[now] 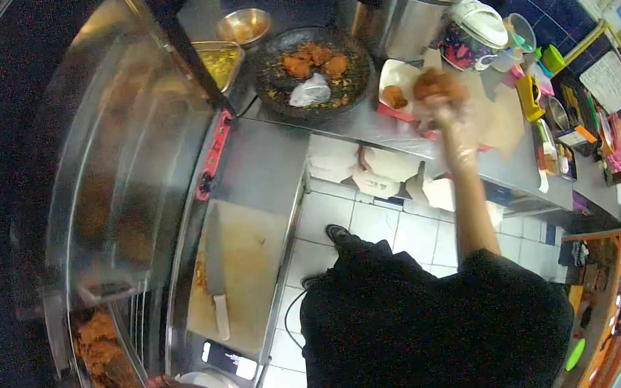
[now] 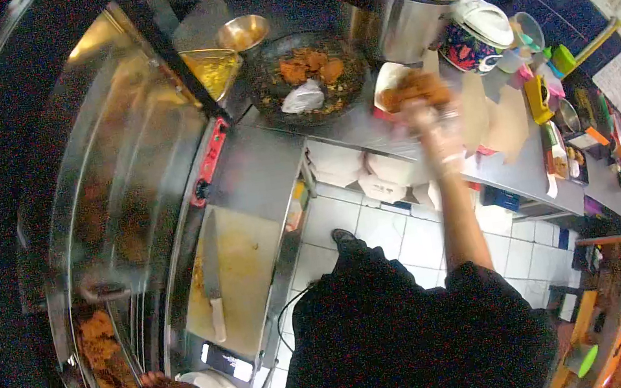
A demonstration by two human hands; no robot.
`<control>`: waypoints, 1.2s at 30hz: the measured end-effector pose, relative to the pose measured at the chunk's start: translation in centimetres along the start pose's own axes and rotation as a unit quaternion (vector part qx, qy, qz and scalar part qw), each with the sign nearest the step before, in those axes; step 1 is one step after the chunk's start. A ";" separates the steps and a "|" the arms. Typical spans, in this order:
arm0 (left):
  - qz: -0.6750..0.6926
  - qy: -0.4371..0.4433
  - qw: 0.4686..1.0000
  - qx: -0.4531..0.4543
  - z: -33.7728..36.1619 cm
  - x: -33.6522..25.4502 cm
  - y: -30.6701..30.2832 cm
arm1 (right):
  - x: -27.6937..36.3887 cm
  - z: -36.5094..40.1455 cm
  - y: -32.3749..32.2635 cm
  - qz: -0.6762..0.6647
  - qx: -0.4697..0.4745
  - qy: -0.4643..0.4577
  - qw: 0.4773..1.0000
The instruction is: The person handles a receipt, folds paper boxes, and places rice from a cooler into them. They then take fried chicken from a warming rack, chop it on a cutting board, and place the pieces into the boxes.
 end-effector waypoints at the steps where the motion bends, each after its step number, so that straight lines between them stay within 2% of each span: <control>1: -0.001 0.036 0.999 0.009 -0.2 -0.4 -0.2 | -2.7 -3.2 -5.2 0.049 -0.066 0.060 0.995; 2: 0.033 -0.015 0.999 0.022 -1.8 2.2 -1.0 | -6.1 -5.2 -9.7 0.090 -0.091 0.114 0.985; 3: -0.017 0.026 0.999 0.031 -1.7 1.7 -1.1 | -9.0 -7.4 -12.4 0.129 -0.102 0.166 0.972; 4: -0.018 0.082 0.992 0.095 -2.0 1.3 -0.2 | -3.6 -7.5 -9.6 0.407 -0.052 -0.057 0.910; 5: -0.101 0.234 0.951 0.174 -0.3 -0.3 0.1 | 0.3 -4.3 -5.4 0.603 0.003 -0.306 0.736; 6: -0.134 0.171 0.969 0.120 -2.7 2.7 -2.0 | 5.9 -1.0 0.0 0.764 0.047 -0.216 0.607; 7: -0.031 0.035 0.995 0.091 -0.7 0.9 0.1 | -0.6 -3.1 -0.6 0.719 0.098 -0.198 0.659; 8: -0.041 0.067 0.994 0.071 0.0 -1.3 1.1 | -10.3 -6.8 -2.5 0.662 0.153 -0.133 0.722; 9: 0.058 0.004 0.998 0.013 -0.2 -0.2 0.8 | -15.8 -9.5 -2.9 0.643 0.183 -0.076 0.740; 10: 0.092 0.022 0.995 -0.012 0.3 -1.0 0.9 | -18.7 -11.5 -2.2 0.646 0.198 -0.059 0.735; 11: 0.108 -0.035 0.993 -0.021 -0.4 0.7 0.2 | -20.6 -13.1 -2.0 0.655 0.206 -0.047 0.725; 12: 0.098 -0.026 0.994 -0.030 -0.1 -0.1 0.0 | -22.0 -14.2 -1.8 0.667 0.212 -0.039 0.713; 17: 0.140 -0.041 0.988 -0.043 -0.3 0.7 1.5 | -23.9 -17.8 -0.5 0.706 0.219 -0.022 0.673; 20: 0.131 -0.047 0.990 -0.016 -0.6 0.5 1.1 | -20.7 -18.7 -0.4 0.712 0.213 -0.039 0.667; 21: 0.136 -0.050 0.989 -0.021 -0.6 0.9 0.7 | -17.1 -17.2 2.0 0.688 0.218 -0.070 0.688; 22: 0.122 -0.032 0.991 -0.034 -0.9 0.8 0.2 | -13.4 -15.0 5.7 0.624 0.234 -0.112 0.737; 23: 0.107 -0.015 0.993 -0.040 -1.2 0.7 -0.1 | -7.9 -10.9 11.1 0.541 0.270 -0.150 0.782; 24: 0.113 -0.019 0.993 -0.028 -1.3 0.7 0.0 | -1.5 -3.1 18.4 0.430 0.319 -0.227 0.814; 25: 0.100 -0.012 0.994 -0.031 -1.4 0.3 -0.4 | 2.7 3.9 23.2 0.332 0.413 -0.096 0.842; 26: 0.090 -0.006 0.995 -0.037 -1.4 -0.1 -0.7 | 6.7 10.9 27.0 0.167 0.448 -0.155 0.865; 27: 0.099 -0.010 0.995 -0.026 -1.2 -0.4 -0.6 | 9.7 18.2 30.7 0.173 0.475 -0.115 0.855; 28: 0.111 -0.017 0.994 -0.017 -0.9 -0.6 -0.5 | 13.9 25.7 34.4 0.183 0.539 -0.274 0.775; 29: 0.121 -0.023 0.992 -0.011 -0.6 -0.7 -0.5 | 15.1 30.8 37.0 0.183 0.559 -0.373 0.718; 31: 0.108 -0.030 0.994 0.005 -0.4 -0.7 -0.5 | 18.9 39.2 41.1 0.110 0.589 -0.413 0.685; 33: 0.160 -0.040 0.986 0.009 -0.3 -0.2 -0.2 | 18.0 43.2 47.2 0.299 0.556 -0.406 0.661; 35: 0.154 -0.043 0.987 0.010 -0.2 0.6 -0.5 | 15.9 45.7 51.5 0.508 0.536 -0.429 0.520; 36: 0.135 -0.038 0.990 0.024 -0.3 0.5 -0.5 | 16.4 46.4 52.4 0.509 0.534 -0.433 0.518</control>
Point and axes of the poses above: each hand's wrist, its own z-axis away from the middle knuckle, its own y-axis out of the palm, x = y × z, the point moved 10 cm from there along -z, towards the middle knuckle, and after that the axes turned 13 degrees about y, right-handed, at the moved point
